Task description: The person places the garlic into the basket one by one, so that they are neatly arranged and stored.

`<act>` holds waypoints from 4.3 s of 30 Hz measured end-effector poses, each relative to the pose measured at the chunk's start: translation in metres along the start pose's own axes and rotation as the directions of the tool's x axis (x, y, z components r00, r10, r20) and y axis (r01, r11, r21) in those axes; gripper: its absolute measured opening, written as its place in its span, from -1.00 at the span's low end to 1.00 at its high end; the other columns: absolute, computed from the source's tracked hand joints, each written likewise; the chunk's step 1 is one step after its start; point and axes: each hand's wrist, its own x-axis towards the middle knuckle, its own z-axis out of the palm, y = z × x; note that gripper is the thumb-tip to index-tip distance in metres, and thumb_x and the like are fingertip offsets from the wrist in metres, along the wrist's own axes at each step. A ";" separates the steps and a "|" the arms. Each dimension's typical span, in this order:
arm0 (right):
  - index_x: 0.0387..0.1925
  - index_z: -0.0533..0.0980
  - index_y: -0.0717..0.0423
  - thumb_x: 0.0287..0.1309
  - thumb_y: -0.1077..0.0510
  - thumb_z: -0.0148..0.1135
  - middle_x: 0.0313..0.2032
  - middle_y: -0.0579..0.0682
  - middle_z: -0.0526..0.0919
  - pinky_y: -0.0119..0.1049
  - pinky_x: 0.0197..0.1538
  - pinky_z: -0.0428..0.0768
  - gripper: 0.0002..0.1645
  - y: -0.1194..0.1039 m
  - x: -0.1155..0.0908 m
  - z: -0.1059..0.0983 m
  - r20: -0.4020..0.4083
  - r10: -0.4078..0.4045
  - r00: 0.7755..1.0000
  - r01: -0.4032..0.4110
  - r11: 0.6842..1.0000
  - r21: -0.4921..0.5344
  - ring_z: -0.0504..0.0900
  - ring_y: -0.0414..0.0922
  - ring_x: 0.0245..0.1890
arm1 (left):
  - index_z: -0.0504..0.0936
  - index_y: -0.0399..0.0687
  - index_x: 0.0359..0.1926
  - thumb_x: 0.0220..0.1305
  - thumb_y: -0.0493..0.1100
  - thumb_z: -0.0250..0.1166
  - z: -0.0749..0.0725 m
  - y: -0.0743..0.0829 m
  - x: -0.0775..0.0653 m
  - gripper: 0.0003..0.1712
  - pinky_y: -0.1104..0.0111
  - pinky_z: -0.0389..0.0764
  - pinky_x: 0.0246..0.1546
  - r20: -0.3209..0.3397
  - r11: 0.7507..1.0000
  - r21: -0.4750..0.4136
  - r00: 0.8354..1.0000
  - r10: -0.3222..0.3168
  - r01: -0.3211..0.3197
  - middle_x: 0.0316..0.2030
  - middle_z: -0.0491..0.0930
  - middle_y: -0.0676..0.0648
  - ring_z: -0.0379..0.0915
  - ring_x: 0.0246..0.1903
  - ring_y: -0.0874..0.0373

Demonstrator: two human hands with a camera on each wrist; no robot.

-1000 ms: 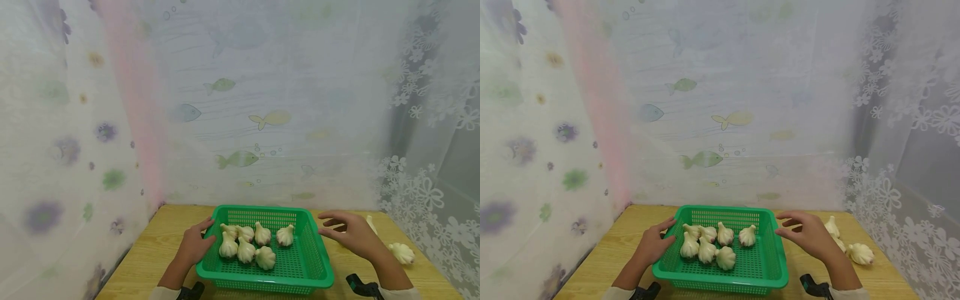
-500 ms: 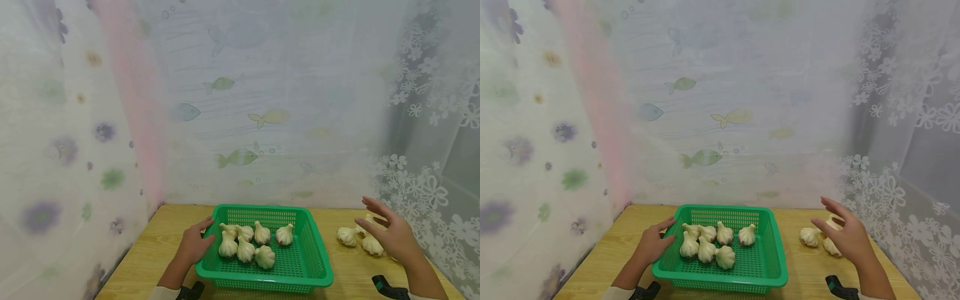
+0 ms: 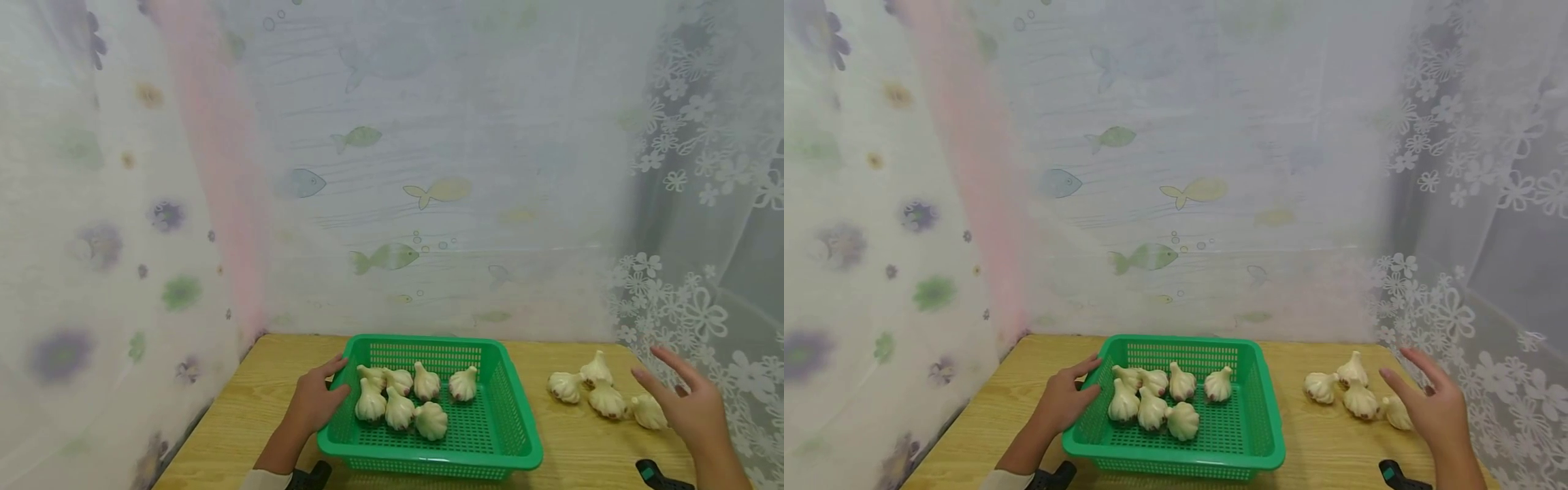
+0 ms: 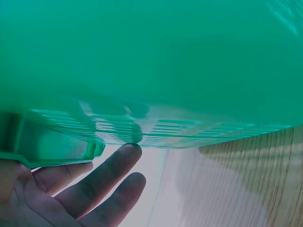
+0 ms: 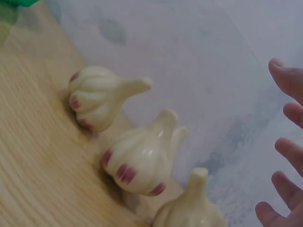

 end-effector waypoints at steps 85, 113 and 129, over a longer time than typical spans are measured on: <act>0.48 0.35 0.28 0.47 -0.31 0.05 0.19 0.08 0.63 -0.19 -0.21 0.64 -0.12 -0.026 -0.002 0.023 0.016 -0.052 0.999 0.053 0.995 -0.087 0.43 -0.57 -0.19 | 0.44 -0.08 0.49 0.40 -0.22 0.25 -0.003 -0.001 -0.001 -0.36 0.27 0.43 -0.63 0.015 1.000 -0.010 1.000 -0.001 0.002 0.55 0.28 -0.04 0.63 -0.28 0.16; 0.34 0.50 0.14 0.42 -0.08 0.28 0.29 0.22 0.43 -0.36 -0.29 0.68 -0.40 -0.090 -0.019 0.058 0.202 -0.368 0.907 0.375 0.927 0.005 0.53 -0.62 -0.17 | 0.43 -0.08 0.49 0.39 -0.22 0.23 -0.003 0.000 0.000 -0.35 0.27 0.42 -0.65 0.022 1.000 -0.017 1.000 -0.001 0.002 0.55 0.27 -0.04 0.53 -0.50 0.12; 0.17 0.66 -0.15 0.27 -0.07 0.44 0.15 0.00 0.69 -0.30 -0.30 0.61 -0.55 -0.131 -0.014 0.083 0.288 -0.505 0.814 0.528 0.849 -0.005 0.63 -0.28 -0.28 | 0.42 -0.09 0.50 0.40 -0.22 0.23 0.000 0.000 0.003 -0.35 0.28 0.41 -0.65 0.019 1.000 -0.013 1.000 0.014 -0.014 0.56 0.27 -0.04 0.56 -0.45 0.14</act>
